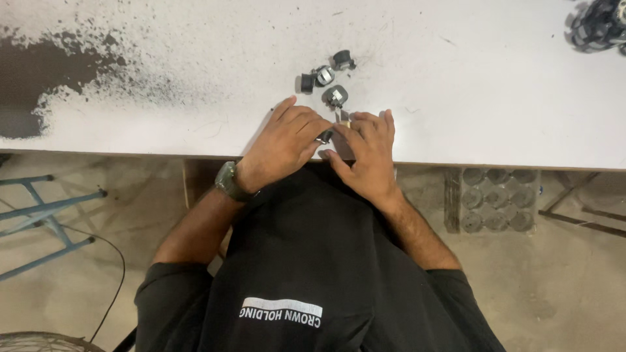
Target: The person uses a small abrasive block to deburr and smooth the edges of multiple black mechanical parts on a white table. They handle each part one at a time, rotating it to treat different edges, then place it aside and pick up the next part.
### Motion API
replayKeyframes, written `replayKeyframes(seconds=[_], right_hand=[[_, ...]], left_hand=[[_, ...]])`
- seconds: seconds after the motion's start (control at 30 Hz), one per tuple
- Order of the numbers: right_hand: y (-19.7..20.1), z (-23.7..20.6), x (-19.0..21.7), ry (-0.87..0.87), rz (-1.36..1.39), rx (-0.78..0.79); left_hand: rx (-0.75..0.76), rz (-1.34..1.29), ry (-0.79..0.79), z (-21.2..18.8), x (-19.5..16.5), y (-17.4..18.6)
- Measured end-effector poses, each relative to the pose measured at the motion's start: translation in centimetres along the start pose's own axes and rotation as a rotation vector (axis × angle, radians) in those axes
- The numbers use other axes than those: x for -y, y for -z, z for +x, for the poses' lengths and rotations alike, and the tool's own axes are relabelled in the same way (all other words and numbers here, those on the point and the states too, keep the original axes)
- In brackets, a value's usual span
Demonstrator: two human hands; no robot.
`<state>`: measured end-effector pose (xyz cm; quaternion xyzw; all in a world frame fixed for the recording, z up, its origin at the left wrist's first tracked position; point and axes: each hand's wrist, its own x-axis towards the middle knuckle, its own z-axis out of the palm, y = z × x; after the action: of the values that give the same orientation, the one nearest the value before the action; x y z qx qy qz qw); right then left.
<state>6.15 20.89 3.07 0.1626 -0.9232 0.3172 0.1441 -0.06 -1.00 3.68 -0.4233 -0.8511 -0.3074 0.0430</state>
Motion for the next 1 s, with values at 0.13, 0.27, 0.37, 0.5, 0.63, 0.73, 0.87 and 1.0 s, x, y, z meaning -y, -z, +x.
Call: replayKeyframes(seconds=[0.13,0.27,0.37,0.5,0.63,0.73,0.87,1.0], right_hand=[[-0.5,0.2,0.0,-0.011,-0.045,0.037],[-0.8,-0.3,-0.1,-0.045,-0.064,-0.022],[-1.4,-0.7,0.1,-0.078,-0.113,-0.057],[-1.7,-0.9,0.1,-0.076,-0.162,-0.063],[-1.6,-1.1,0.0,-0.076,-0.177,-0.058],[-1.6,-1.4,-0.1,-0.082,-0.169,-0.04],[-1.6,-2.3,-0.6,0.015,-0.12,-0.203],[-1.9,-3.9,-0.9,0.065,0.029,-0.225]], left_hand=[[-0.032,0.022,-0.078,-0.1,-0.2,-0.3],[-0.052,0.151,-0.11,-0.5,-0.5,0.0],[-0.088,0.182,-0.116,-1.1,-1.1,-0.3],[-0.149,0.226,0.053,-1.6,-1.7,-1.1],[-0.209,0.106,0.088,-2.0,-2.3,-1.3],[-0.227,0.097,0.108,-1.8,-2.6,-1.7],[-0.256,-0.001,0.199,-1.8,-2.8,-2.6],[-0.254,-0.013,0.259,-2.3,-2.9,-3.5]])
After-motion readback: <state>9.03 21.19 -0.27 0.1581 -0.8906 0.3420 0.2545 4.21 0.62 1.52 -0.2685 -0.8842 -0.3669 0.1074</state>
